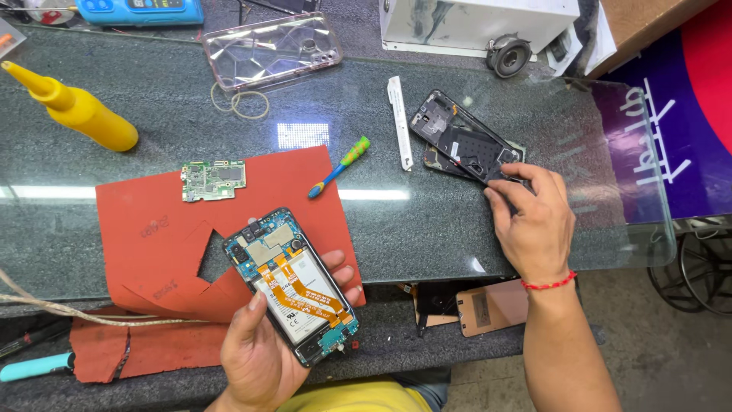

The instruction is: The person connects a new screen component to a mobile phone motherboard, plugs in a charging cable to check the display functionality, and سپس fits the internal assembly into the phone's rear housing.

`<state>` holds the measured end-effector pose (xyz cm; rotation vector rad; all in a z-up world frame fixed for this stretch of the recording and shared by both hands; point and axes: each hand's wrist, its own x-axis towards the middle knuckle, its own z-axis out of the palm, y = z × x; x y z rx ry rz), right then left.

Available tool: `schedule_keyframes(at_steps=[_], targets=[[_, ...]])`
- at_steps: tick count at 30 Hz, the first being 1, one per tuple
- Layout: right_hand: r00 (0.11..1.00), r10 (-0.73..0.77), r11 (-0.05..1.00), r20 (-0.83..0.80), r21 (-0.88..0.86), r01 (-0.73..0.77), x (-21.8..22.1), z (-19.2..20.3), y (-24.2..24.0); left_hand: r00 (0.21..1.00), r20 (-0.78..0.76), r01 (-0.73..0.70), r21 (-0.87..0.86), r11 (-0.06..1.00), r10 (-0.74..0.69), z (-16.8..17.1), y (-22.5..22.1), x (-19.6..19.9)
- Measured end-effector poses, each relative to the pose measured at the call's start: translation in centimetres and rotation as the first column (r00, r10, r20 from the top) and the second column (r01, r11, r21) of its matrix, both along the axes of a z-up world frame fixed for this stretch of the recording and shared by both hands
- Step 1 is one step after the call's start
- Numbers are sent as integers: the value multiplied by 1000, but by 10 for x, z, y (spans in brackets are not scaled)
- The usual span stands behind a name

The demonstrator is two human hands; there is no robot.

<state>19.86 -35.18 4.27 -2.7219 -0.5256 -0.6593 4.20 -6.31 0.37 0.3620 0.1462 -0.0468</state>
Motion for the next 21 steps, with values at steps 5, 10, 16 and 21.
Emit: schedule_keyframes(at_steps=[5,10,16,21], targets=[[997,9,998,80,67,-15,4,-7,-4,1000,2,18,22,1000,-18,2,2,0],[997,30,964,72,261,-48,4,-6,-3,999,33,36,4,999,-37,7,3,8],[973,177,576,-150,817,21,0,-10,7,996,80,34,26,999,-36,12,17,32],[881,412,184,-233,968,170,-10,-22,25,995,93,17,105,994,-27,14,29,48]])
